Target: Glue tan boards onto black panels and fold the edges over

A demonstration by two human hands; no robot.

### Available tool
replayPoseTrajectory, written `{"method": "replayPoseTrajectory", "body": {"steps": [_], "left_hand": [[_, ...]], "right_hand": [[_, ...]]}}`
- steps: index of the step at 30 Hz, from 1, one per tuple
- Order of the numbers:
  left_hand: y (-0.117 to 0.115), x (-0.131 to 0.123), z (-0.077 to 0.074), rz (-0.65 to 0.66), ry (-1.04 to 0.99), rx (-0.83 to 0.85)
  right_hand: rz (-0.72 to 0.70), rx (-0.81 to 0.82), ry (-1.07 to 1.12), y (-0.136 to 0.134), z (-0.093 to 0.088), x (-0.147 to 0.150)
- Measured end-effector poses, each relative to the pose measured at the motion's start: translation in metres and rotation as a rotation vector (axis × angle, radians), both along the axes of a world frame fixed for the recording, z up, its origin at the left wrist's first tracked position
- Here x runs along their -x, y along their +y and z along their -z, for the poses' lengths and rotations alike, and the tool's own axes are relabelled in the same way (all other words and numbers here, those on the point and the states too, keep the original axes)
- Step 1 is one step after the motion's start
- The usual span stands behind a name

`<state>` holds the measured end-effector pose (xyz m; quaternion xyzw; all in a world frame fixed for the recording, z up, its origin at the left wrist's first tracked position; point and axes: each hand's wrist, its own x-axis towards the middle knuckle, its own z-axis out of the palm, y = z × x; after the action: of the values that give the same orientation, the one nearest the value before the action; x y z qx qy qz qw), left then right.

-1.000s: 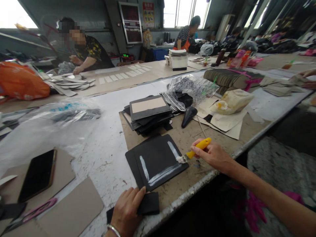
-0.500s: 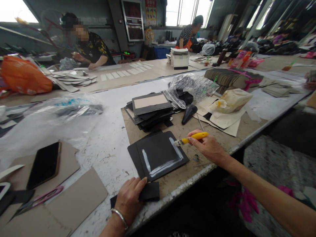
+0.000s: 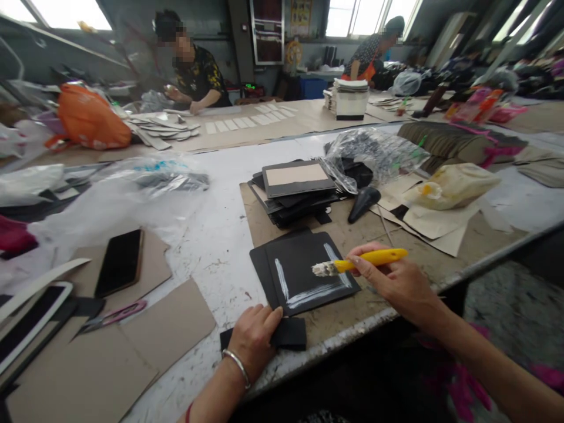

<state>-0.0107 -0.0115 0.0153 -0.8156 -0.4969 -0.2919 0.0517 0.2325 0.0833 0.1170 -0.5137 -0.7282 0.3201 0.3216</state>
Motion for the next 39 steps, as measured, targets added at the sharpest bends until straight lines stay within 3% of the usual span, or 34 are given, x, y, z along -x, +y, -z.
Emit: {"method": "replayPoseTrajectory", "body": {"steps": [5, 10, 17, 22, 31, 39], "left_hand": [[0.0, -0.002, -0.002, -0.033, 0.019, -0.001], [0.0, -0.002, -0.001, -0.046, 0.007, -0.004], [0.001, -0.003, 0.002, -0.06, -0.011, 0.006], [0.001, -0.002, 0.003, -0.058, -0.01, 0.01], [0.0, -0.001, 0.0, -0.042, 0.008, 0.021], [-0.001, -0.001, -0.001, -0.047, 0.039, 0.002]], "right_hand": [[-0.168, -0.107, 0.052, 0.015, 0.012, 0.058], [-0.212, -0.162, 0.042, 0.026, 0.024, 0.079], [-0.23, -0.088, -0.083, 0.024, 0.018, 0.079], [-0.203, -0.152, -0.072, 0.031, 0.019, 0.086], [-0.212, 0.025, -0.103, -0.022, 0.014, 0.059], [-0.112, 0.039, -0.093, -0.025, 0.022, 0.044]]}}
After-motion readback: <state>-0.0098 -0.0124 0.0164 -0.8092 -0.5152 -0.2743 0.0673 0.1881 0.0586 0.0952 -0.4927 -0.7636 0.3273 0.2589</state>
